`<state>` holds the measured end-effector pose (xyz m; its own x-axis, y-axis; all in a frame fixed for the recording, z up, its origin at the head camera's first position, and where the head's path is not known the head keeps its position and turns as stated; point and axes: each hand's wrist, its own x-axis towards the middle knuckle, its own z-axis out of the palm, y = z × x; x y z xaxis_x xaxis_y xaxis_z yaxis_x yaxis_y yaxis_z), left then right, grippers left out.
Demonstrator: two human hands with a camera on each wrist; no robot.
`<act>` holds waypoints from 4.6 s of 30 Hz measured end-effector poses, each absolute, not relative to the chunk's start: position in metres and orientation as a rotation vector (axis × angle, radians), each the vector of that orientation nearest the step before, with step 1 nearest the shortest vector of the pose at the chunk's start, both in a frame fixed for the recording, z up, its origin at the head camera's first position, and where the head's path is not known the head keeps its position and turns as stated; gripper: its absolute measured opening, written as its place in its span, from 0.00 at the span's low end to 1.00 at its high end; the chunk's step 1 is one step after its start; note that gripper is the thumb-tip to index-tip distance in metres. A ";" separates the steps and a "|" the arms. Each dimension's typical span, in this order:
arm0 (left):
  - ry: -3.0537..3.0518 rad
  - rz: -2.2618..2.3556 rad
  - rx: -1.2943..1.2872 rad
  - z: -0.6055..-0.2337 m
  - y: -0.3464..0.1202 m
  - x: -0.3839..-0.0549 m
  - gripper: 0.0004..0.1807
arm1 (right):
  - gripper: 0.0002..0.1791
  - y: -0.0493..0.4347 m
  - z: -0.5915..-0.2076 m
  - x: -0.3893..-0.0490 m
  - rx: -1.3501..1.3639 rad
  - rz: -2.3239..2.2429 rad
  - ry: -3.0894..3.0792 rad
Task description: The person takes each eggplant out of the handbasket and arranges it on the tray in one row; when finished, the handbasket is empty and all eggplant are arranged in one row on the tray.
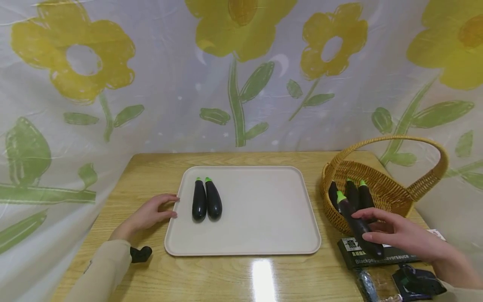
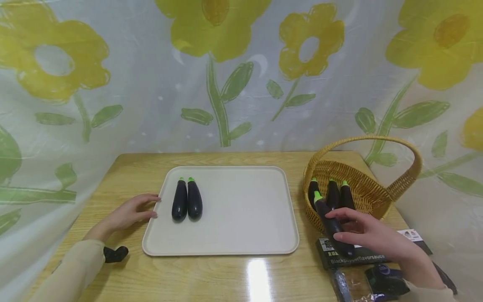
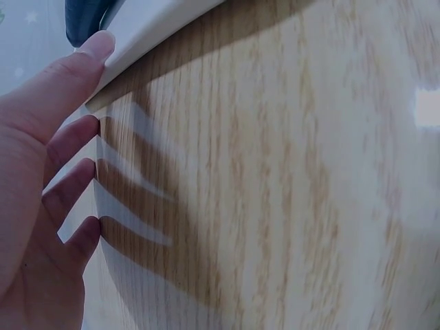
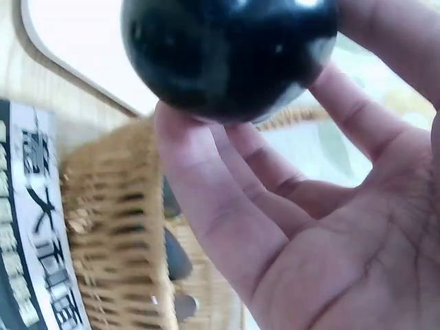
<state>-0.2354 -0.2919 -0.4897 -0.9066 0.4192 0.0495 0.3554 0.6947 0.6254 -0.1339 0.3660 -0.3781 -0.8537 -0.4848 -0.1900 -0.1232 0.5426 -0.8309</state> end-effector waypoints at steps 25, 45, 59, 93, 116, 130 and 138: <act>2.797 1.043 0.681 -0.490 -0.294 -0.237 0.25 | 0.23 0.201 -0.430 -0.211 -0.495 -1.416 2.258; 2.802 1.029 0.698 -0.491 -0.291 -0.236 0.25 | 0.22 0.071 -0.459 -0.265 -0.614 -1.282 2.397; 2.811 0.997 0.650 -0.489 -0.292 -0.234 0.26 | 0.24 0.055 -0.458 -0.270 -0.616 -1.272 2.418; 2.804 0.991 0.624 -0.487 -0.292 -0.233 0.27 | 0.25 0.095 -0.458 -0.248 -0.522 -1.474 2.244; 2.815 1.041 0.630 -0.494 -0.294 -0.233 0.26 | 0.27 0.261 -0.390 -0.172 -0.385 -1.527 2.515; 2.831 1.042 0.637 -0.491 -0.297 -0.228 0.26 | 0.37 0.395 -0.400 -0.206 -0.056 -1.137 2.775; 2.834 1.051 0.638 -0.494 -0.296 -0.230 0.26 | 0.43 0.430 -0.404 -0.227 0.203 -1.034 2.736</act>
<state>-0.2297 -0.2959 -0.4941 -0.9134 0.3965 0.0920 0.3607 0.6835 0.6346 -0.2273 0.4298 -0.4038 -0.9686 0.0545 -0.2425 0.2013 0.7444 -0.6367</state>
